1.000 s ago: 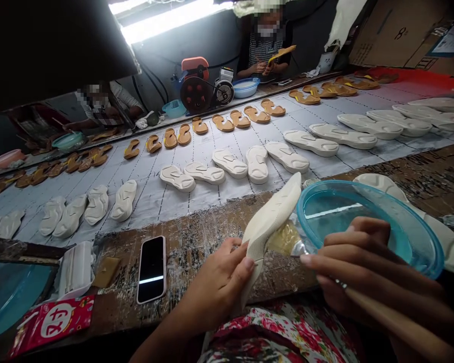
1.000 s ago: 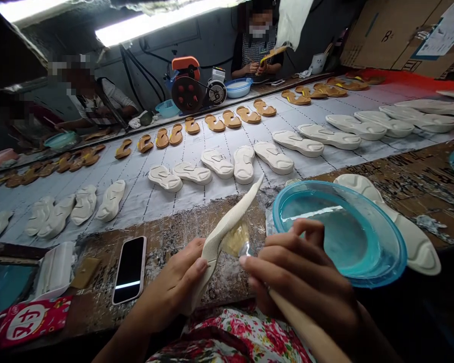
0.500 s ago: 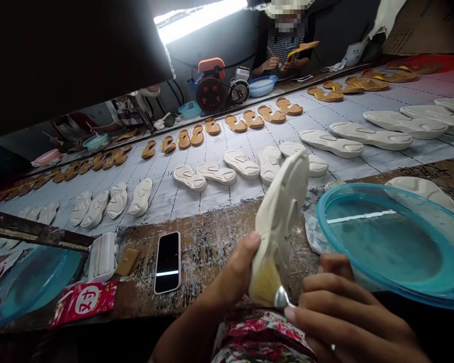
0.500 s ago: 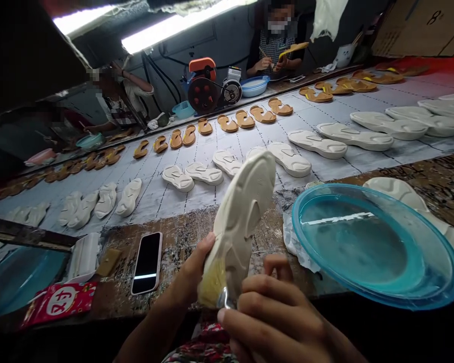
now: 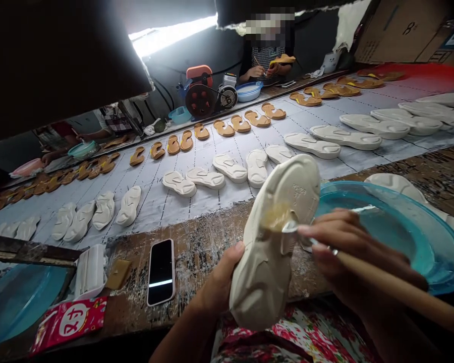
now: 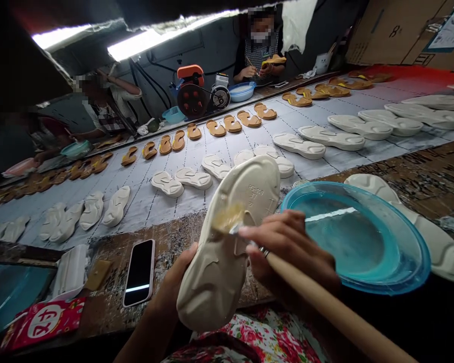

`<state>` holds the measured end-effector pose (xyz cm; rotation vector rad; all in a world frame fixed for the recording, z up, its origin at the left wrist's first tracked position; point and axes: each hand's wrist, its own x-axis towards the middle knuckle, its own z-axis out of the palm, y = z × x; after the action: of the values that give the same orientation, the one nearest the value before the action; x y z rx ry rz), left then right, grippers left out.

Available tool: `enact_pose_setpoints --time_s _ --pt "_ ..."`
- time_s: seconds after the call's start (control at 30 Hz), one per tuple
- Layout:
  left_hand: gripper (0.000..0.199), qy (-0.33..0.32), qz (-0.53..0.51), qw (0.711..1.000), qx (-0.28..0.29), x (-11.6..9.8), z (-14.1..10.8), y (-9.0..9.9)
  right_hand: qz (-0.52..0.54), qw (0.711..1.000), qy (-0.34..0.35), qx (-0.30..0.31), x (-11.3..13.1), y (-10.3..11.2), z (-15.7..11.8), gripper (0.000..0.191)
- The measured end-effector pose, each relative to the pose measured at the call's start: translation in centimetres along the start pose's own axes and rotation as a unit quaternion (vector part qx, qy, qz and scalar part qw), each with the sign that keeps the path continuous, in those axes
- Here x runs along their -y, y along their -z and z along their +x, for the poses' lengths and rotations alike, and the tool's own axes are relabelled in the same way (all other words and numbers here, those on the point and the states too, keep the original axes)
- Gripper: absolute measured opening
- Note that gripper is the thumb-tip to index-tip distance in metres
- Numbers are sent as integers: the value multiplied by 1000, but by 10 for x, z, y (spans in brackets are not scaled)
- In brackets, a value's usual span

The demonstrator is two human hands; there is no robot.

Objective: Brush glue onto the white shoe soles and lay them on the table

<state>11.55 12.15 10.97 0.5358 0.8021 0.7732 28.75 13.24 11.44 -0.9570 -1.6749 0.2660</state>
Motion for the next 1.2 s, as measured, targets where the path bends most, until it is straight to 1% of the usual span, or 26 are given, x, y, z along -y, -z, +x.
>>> enact_pose_setpoints --time_s 0.03,0.1,0.13,0.17,0.23,0.27,0.33,0.37,0.47,0.53,0.6,0.67,0.7,0.77,0.83,0.9,0.97,1.03,1.07,1.13,1.2 --pt "48 -2 -14 1000 1 0 1 1 14 999 29 18 1 -3 -2 13" --pt "49 -7 -52 999 5 1 3 3 36 993 107 27 1 -6 -7 12" --pt "50 -8 -70 997 7 2 5 4 39 991 125 35 1 -6 -10 12" --pt "49 -6 -86 996 8 2 6 5 40 990 126 49 0 -3 -12 12" --pt "47 1 -108 994 -1 3 7 5 30 991 107 70 -4 4 -14 11" --pt "46 1 -114 993 -12 2 7 5 21 993 97 68 -5 8 -15 11" --pt "42 -8 -122 992 -27 1 7 3 4 995 88 37 -7 14 -18 11" --pt "41 -16 -126 992 -28 0 7 1 -1 995 92 32 -8 16 -19 11" --pt "48 -31 -142 989 -11 -3 9 -3 19 992 111 58 -5 17 -23 12" --pt "53 -41 -148 988 -22 -3 11 -5 42 992 106 59 -1 17 -24 12" --pt "53 -51 -147 987 -49 -3 14 -7 45 995 78 43 3 15 -23 11" --pt "54 -64 -147 985 -65 -2 17 -8 23 996 67 45 6 11 -23 10" --pt "55 -74 -147 984 -69 -1 19 -8 13 996 72 49 6 9 -24 11" --pt "57 -108 -158 978 -85 -1 23 -7 7 993 106 55 7 5 -27 14" --pt "57 -140 -180 967 -116 -2 27 -5 32 986 142 84 6 4 -30 13" --pt "58 -144 -196 960 -139 -3 30 -3 61 984 138 100 3 5 -30 11" --pt "58 -141 -185 962 -143 -1 31 -3 74 988 104 83 -1 5 -29 11" --pt "56 -136 -158 970 -128 3 32 -5 64 994 81 35 -6 -1 -27 14" --pt "56 -133 -146 973 -121 5 33 -7 60 994 85 19 -8 -5 -28 16" --pt "58 -132 -136 975 -118 10 37 -7 49 993 110 10 -9 -17 -32 18" --pt "59 -146 -148 969 -133 12 42 -3 32 992 121 20 -8 -25 -42 16"
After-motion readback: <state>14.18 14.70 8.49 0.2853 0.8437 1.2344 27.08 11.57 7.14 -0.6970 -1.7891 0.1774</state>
